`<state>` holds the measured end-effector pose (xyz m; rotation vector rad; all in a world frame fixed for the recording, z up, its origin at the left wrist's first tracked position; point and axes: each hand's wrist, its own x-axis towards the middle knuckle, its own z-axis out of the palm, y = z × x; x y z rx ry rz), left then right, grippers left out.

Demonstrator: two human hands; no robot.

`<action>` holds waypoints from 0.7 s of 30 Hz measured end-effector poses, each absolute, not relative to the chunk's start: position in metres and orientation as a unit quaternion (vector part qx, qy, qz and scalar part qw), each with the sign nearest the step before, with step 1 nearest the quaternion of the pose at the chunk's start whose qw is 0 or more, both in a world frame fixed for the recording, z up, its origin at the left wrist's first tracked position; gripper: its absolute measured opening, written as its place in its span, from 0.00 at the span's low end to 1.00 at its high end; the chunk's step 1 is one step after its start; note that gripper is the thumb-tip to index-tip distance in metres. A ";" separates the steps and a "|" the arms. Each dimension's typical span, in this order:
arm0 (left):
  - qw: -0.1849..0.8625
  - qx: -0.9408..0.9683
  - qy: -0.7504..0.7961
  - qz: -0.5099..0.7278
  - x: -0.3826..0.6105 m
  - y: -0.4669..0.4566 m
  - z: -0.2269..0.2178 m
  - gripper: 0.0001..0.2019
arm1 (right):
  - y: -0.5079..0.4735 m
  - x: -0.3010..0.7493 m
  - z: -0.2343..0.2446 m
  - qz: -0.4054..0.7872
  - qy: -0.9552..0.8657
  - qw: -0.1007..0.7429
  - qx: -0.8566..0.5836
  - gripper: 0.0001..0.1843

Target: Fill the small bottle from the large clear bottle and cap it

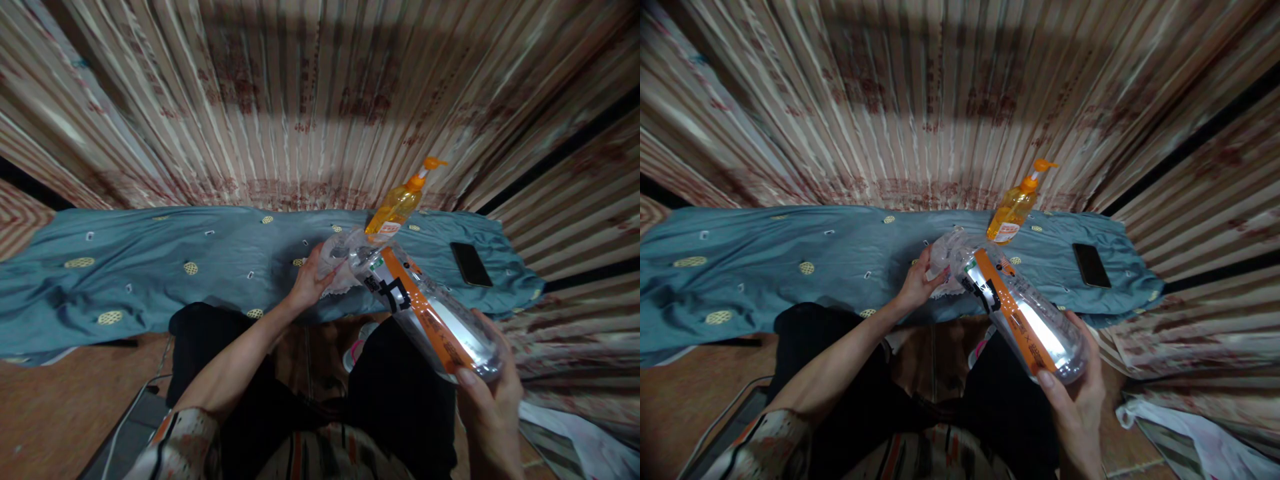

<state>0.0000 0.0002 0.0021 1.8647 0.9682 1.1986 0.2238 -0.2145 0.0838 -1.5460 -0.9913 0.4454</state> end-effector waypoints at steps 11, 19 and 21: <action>0.367 0.717 0.381 0.454 0.000 -0.001 0.003 0.33 | -0.214 0.222 0.085 0.187 -0.417 0.589 -0.666 0.47; 0.365 0.718 0.375 0.458 0.000 -0.002 0.005 0.32 | -0.216 0.221 0.088 0.196 -0.413 0.591 -0.664 0.45; 0.366 0.717 0.376 0.458 0.000 -0.001 0.004 0.32 | -0.216 0.220 0.089 0.199 -0.416 0.590 -0.663 0.45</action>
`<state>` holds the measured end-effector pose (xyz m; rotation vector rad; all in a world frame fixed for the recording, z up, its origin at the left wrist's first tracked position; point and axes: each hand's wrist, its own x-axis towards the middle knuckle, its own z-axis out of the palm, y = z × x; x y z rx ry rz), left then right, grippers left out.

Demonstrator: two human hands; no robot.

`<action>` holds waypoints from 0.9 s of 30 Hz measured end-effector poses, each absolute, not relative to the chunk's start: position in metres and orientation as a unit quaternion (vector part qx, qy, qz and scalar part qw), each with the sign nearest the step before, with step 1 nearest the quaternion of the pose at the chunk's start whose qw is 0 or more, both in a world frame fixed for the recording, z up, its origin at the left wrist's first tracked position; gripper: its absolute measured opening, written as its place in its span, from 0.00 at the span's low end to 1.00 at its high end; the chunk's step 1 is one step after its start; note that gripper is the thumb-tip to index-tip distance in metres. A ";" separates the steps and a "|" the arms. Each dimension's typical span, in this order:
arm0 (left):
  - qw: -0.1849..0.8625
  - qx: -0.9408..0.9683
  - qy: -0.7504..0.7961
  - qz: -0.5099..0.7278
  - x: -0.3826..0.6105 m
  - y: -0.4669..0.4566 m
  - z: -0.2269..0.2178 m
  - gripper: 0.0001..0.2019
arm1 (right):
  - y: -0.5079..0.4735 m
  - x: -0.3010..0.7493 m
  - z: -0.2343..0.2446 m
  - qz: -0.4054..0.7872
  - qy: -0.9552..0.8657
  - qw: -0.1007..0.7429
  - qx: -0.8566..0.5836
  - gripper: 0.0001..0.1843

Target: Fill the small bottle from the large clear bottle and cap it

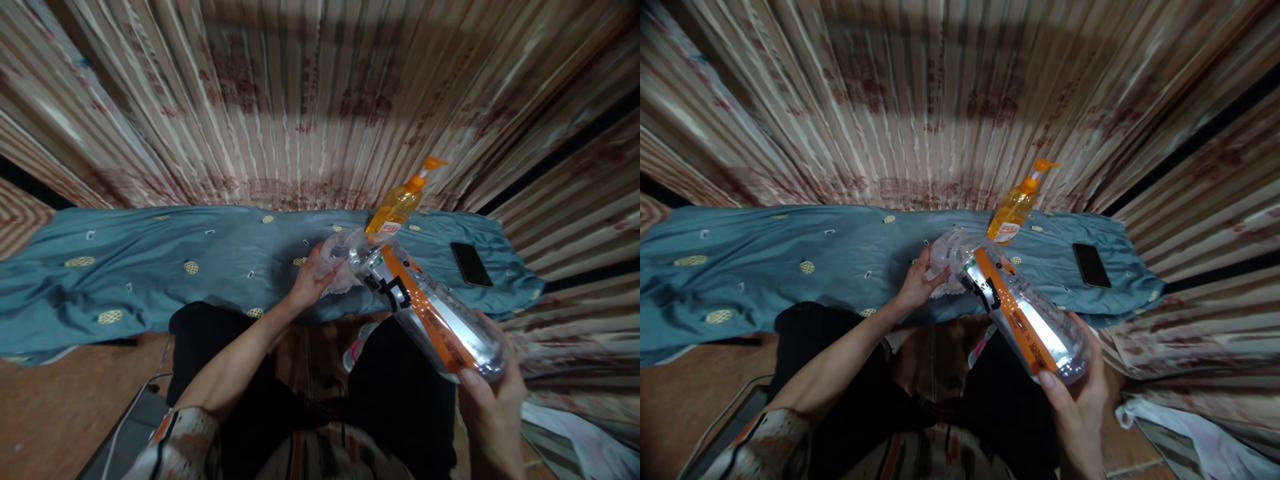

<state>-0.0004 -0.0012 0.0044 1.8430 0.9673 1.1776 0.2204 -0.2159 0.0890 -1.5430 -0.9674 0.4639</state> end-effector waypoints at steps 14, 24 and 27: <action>0.376 0.707 0.374 0.467 0.000 0.000 -0.001 0.33 | -0.216 0.225 0.083 0.192 -0.413 0.600 -0.657 0.45; 0.362 0.716 0.378 0.462 -0.001 -0.001 0.003 0.33 | -0.217 0.226 0.085 0.191 -0.411 0.604 -0.655 0.44; 0.362 0.716 0.380 0.461 -0.001 -0.001 0.003 0.33 | -0.217 0.225 0.087 0.196 -0.403 0.608 -0.655 0.44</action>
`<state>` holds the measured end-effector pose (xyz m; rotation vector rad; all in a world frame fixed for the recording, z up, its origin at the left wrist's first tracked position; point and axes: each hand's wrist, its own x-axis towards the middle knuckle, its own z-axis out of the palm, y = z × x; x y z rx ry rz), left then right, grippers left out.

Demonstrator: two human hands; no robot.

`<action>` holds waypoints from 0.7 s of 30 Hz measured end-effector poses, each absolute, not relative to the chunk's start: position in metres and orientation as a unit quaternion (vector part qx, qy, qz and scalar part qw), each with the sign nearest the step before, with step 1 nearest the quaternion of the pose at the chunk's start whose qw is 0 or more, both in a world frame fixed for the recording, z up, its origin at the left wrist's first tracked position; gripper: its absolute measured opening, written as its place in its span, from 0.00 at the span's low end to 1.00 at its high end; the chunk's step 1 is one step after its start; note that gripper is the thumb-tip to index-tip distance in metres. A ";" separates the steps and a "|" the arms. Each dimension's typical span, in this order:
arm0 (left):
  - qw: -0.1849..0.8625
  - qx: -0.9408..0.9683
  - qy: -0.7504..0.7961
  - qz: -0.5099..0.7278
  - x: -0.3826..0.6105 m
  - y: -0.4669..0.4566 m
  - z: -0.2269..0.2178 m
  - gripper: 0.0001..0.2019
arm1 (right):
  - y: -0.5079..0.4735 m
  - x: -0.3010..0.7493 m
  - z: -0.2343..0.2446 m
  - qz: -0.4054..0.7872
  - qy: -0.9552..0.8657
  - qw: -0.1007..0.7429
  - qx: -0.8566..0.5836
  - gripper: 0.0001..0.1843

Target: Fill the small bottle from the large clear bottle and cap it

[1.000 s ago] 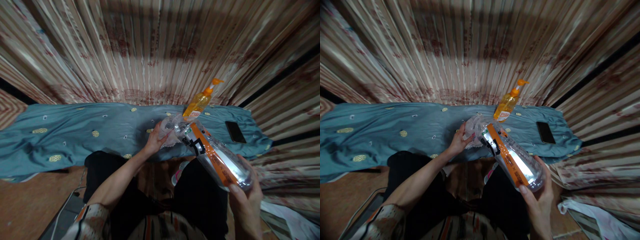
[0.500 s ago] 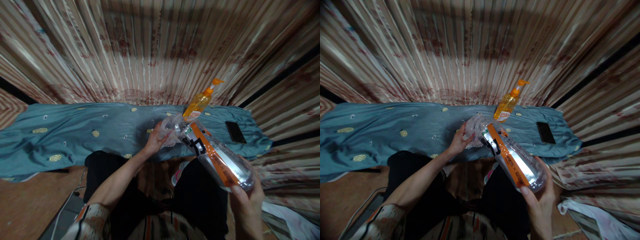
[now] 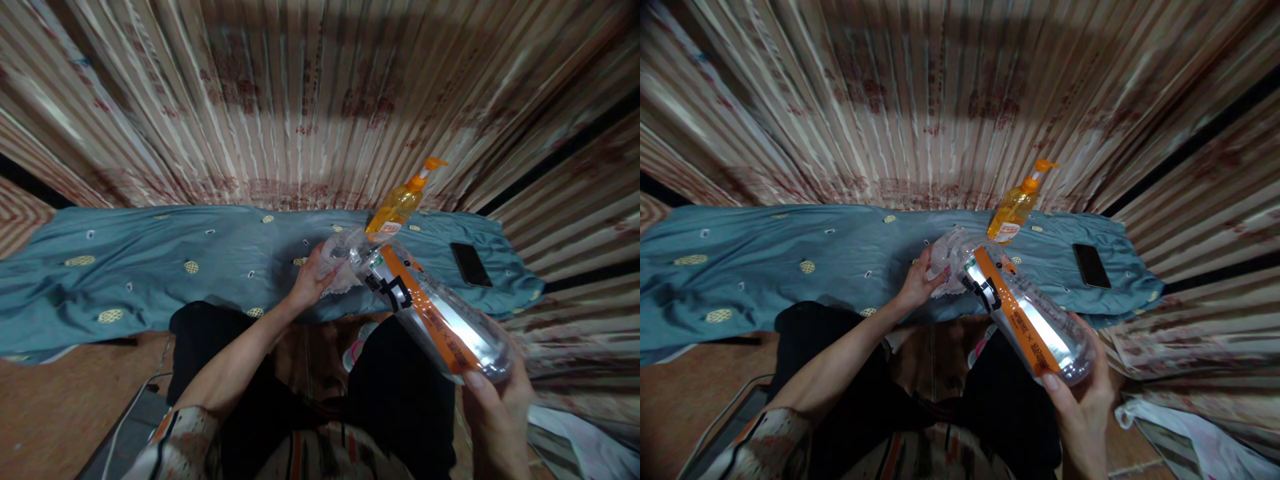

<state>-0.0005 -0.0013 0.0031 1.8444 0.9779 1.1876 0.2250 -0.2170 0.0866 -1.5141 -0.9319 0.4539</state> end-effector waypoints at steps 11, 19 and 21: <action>0.359 0.719 0.371 0.465 -0.001 -0.001 0.003 0.32 | -0.215 0.222 0.092 0.174 -0.415 0.601 -0.661 0.43; 0.360 0.719 0.372 0.464 0.000 -0.001 0.003 0.32 | -0.216 0.223 0.092 0.178 -0.416 0.603 -0.657 0.44; 0.357 0.719 0.368 0.469 0.000 -0.001 0.003 0.32 | -0.215 0.223 0.092 0.177 -0.415 0.605 -0.656 0.44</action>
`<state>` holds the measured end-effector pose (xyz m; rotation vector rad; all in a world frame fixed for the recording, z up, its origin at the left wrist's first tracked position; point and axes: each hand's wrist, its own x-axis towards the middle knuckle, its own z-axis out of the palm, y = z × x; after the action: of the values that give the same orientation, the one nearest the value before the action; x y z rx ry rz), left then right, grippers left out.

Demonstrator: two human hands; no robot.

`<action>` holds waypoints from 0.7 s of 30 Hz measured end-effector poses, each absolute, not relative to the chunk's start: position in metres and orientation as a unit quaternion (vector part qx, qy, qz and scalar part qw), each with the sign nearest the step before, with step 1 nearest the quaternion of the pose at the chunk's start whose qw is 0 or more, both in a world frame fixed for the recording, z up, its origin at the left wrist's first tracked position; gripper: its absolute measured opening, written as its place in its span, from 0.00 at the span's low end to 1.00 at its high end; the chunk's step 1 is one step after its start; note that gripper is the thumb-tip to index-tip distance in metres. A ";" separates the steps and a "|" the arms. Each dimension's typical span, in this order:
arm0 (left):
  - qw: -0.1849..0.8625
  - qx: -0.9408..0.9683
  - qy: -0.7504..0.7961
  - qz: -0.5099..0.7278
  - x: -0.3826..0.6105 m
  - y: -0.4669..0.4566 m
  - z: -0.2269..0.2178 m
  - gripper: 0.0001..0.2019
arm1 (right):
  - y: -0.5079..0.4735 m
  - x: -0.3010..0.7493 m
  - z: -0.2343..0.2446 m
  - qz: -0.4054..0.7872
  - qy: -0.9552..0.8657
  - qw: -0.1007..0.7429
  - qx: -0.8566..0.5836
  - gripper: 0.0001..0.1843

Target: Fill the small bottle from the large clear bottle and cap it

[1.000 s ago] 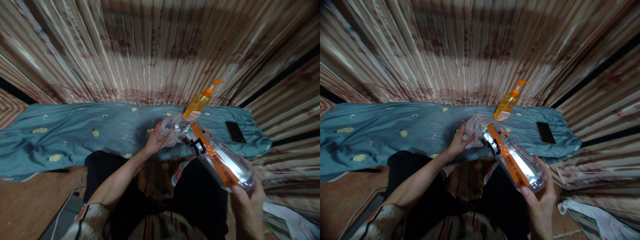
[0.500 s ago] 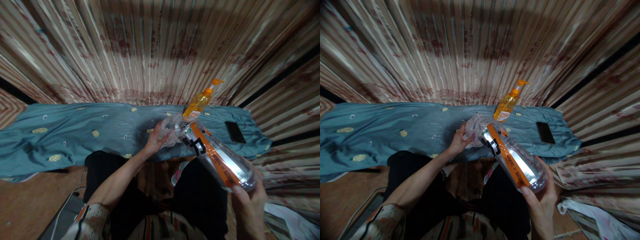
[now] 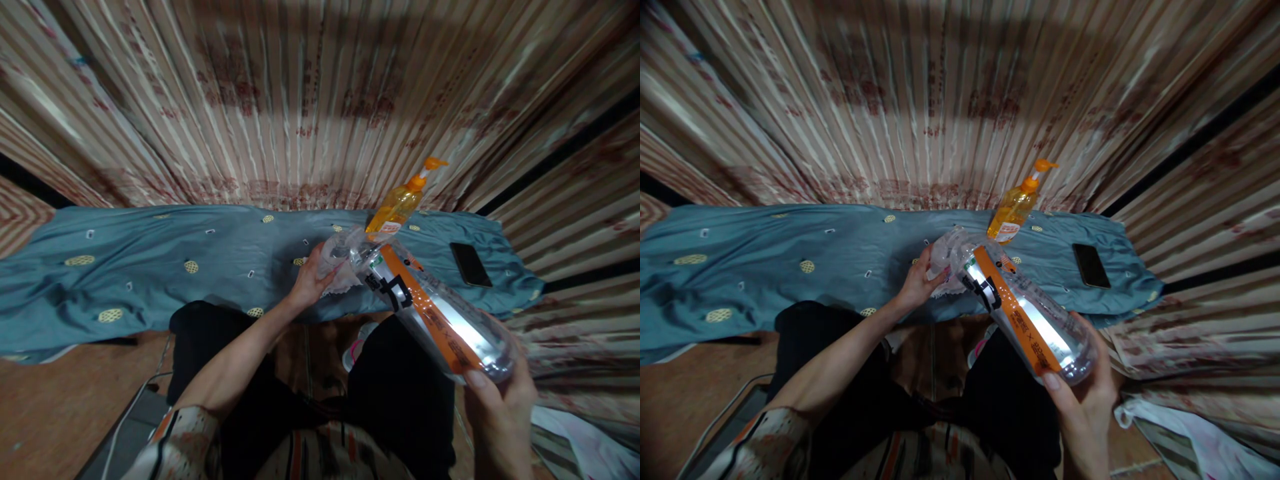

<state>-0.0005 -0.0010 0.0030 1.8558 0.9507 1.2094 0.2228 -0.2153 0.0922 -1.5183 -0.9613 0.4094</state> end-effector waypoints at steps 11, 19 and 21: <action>0.349 0.721 0.376 0.465 -0.001 0.000 0.001 0.32 | -0.215 0.224 0.093 0.176 -0.413 0.604 -0.659 0.44; 0.358 0.719 0.372 0.465 -0.001 0.000 -0.001 0.33 | -0.215 0.225 0.092 0.173 -0.413 0.602 -0.661 0.43; 0.359 0.720 0.369 0.466 -0.001 0.000 -0.001 0.33 | -0.216 0.226 0.092 0.169 -0.416 0.598 -0.664 0.43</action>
<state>-0.0014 0.0002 -0.0013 1.8564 0.9519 1.2022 0.2260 -0.2159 0.0917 -1.5392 -0.9653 0.3924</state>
